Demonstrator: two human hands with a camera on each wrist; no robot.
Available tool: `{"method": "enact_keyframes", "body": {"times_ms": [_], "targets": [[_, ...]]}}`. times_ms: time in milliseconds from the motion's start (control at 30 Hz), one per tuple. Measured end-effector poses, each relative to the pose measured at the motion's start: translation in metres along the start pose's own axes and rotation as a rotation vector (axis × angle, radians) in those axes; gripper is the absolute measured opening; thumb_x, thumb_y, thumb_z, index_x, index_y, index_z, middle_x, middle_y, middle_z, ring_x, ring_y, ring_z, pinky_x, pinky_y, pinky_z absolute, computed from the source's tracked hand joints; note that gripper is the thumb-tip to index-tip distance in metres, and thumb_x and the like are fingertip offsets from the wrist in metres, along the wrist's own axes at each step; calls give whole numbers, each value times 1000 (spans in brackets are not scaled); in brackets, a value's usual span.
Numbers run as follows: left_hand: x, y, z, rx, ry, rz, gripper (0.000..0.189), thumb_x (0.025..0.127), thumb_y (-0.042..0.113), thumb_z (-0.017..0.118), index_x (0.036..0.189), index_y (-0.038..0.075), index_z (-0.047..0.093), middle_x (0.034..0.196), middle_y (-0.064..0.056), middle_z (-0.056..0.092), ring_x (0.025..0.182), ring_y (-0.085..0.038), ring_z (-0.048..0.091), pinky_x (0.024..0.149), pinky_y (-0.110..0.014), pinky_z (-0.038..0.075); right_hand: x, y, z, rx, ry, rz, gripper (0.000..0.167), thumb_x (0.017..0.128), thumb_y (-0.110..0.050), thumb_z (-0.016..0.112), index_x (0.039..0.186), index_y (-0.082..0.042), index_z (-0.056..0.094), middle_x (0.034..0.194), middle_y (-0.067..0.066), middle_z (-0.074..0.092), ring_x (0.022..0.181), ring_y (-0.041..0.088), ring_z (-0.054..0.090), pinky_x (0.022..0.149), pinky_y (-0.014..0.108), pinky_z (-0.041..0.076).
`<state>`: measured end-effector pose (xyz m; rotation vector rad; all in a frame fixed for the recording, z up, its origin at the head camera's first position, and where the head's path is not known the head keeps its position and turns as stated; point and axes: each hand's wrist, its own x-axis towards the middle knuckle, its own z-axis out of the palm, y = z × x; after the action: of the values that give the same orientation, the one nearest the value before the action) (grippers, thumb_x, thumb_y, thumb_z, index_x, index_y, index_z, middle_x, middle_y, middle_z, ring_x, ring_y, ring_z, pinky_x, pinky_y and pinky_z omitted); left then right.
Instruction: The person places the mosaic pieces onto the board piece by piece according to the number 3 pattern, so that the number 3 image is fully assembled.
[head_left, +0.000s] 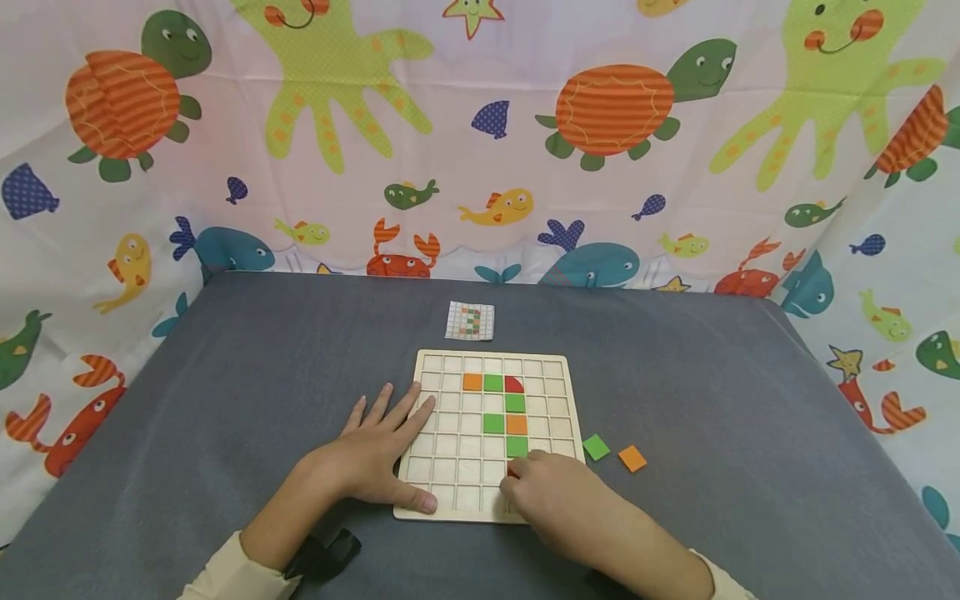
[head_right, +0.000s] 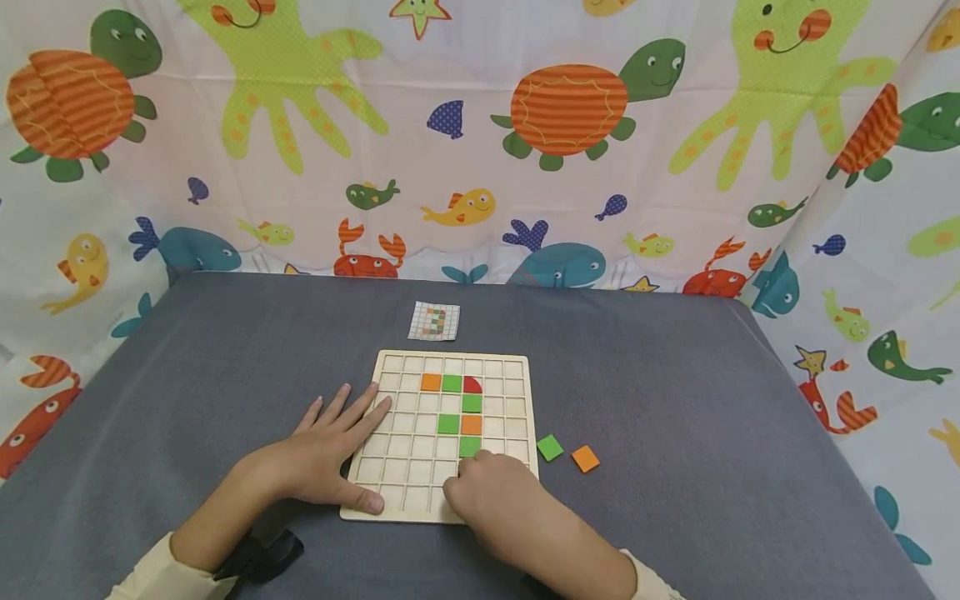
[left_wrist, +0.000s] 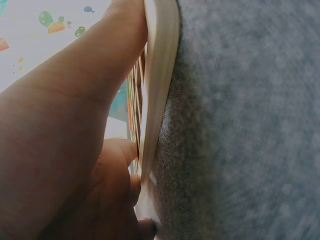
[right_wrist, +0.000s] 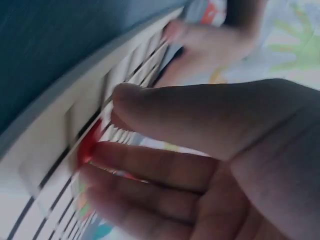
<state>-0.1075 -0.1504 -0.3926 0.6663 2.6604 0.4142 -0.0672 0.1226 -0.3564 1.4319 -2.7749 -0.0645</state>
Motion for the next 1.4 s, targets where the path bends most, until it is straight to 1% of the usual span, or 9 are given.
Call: {"method": "enact_keyframes", "body": {"times_ms": [133,267,400,500,600,733,833,1033,1400], "targets": [[0,0,0,0,-1,4,128,67,83,69,163,18,15,168,-8,1,150,-44,-6,112,-69,-1,-6,-6,-2,30,-3,18,13,84,-9,76,77,-15,67,74,-5,54,59,8,47,53,25,42],[0,-1,-1,-6,-7,-3,128,67,84,68,163,19,14,168,-8,0,150,-44,-6,112,-69,-1,-14,4,-3,187,-18,20,18,88,-7,71,78,-17,61,76,-11,51,61,5,42,55,22,39],[1,-1,-1,-7,-12,-7,128,66,84,68,163,20,14,168,-7,-1,150,-43,-7,112,-69,-1,-28,19,-5,337,-34,30,24,87,-4,72,78,-22,60,77,-18,52,66,1,45,59,18,40],[1,-1,0,-10,-18,-2,128,67,84,68,163,20,13,168,-7,-2,150,-42,-7,112,-69,-2,-42,33,-4,288,22,86,31,84,-1,71,71,-25,55,70,-19,48,64,2,44,56,21,39],[1,-1,0,-20,-21,-4,128,68,82,69,163,19,13,168,-7,-2,150,-43,-8,112,-69,-2,-55,48,-3,154,70,209,28,81,-4,76,71,-22,57,68,-16,46,62,5,43,55,26,41],[0,-1,-1,-20,-18,-6,128,68,81,70,163,18,13,168,-8,-2,150,-43,-8,112,-69,-3,-66,67,0,109,8,404,20,81,-17,84,80,-19,64,69,-12,49,61,8,44,55,30,41],[0,-1,-1,-14,-16,-6,127,68,81,70,163,19,13,168,-8,-2,150,-43,-7,112,-68,-3,-69,76,6,128,-19,475,20,83,-25,83,81,-18,65,67,-10,46,59,8,41,53,29,38],[0,1,-1,-18,-22,-4,127,68,81,70,163,19,13,168,-7,-1,150,-43,-7,112,-69,-2,-66,82,22,54,78,421,25,81,-32,84,82,-15,66,71,-8,45,61,9,40,52,29,37],[-1,1,-1,-8,-12,2,127,68,81,70,163,19,13,168,-8,-1,150,-43,-6,112,-69,-1,-59,81,30,-26,190,320,21,74,-3,78,73,-13,60,71,-5,47,61,12,44,51,30,41]]}}
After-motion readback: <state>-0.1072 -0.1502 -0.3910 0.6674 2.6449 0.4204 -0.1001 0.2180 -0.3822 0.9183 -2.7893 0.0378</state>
